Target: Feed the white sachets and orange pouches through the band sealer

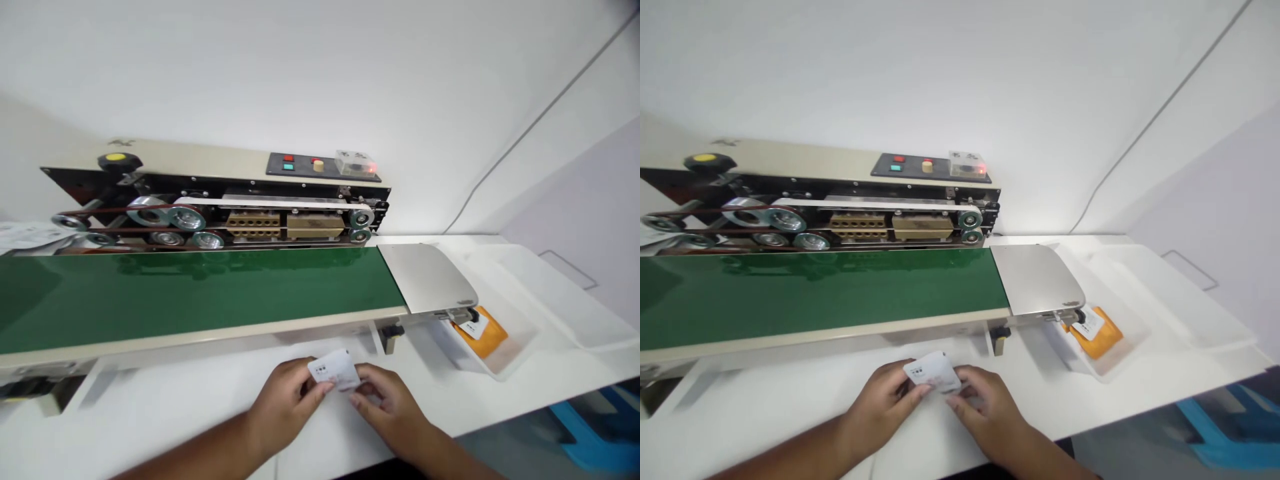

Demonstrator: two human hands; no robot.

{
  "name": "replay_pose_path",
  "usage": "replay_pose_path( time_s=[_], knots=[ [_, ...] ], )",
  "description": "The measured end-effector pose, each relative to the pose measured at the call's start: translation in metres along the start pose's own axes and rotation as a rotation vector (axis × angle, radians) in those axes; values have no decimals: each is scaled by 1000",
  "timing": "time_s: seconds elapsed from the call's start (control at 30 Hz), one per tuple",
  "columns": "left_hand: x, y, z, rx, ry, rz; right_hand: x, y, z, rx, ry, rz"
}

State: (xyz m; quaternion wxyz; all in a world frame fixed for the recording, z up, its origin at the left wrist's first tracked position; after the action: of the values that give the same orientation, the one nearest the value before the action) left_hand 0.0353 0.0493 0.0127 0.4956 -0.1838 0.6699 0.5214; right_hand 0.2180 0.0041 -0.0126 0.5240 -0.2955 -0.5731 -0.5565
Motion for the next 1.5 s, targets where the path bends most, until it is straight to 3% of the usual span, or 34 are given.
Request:
replay_pose_path(
  time_s=[0.13, 0.3, 0.47, 0.63, 0.73, 0.9, 1.0, 1.2, 1.5],
  knots=[
    [-6, -4, -3, 132, -35, -212, 11, 2, 10, 121, -99, 52],
    [0, -7, -3, 146, 35, -321, 16, 4, 6, 348, -230, 176],
    [5, -19, 0, 236, 148, -450, 13, 21, 4, 265, -286, 247],
    [5, -16, 2, 209, 163, -591, 28, 48, 11, 231, -259, 165],
    [4, -13, 3, 193, 136, -590, 45, 78, 22, 91, -230, 177],
    [4, -11, 4, 183, 123, -548, 80, 147, 58, -477, -45, 350],
    [5, -12, 5, 176, 130, -532, 85, 166, 85, -612, 3, 415],
    [3, -13, 4, 187, 134, -496, 70, 155, 124, -499, -95, 416],
    [0, -11, 3, 181, 152, -449, 82, 118, 141, -302, -151, 407]
  ],
)
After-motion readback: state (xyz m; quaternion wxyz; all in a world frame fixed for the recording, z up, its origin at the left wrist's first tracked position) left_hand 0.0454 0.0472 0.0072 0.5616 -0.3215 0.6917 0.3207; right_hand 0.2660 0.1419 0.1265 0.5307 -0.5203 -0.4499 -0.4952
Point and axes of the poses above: each hand's wrist, its own z-axis towards the middle knuckle, its own y-axis out of the back of the hand, x = y × z, the point moved 6 cm from there along z, towards the middle knuckle, and after that the axes turned 11 degrees about y, right-handed, at the moved point
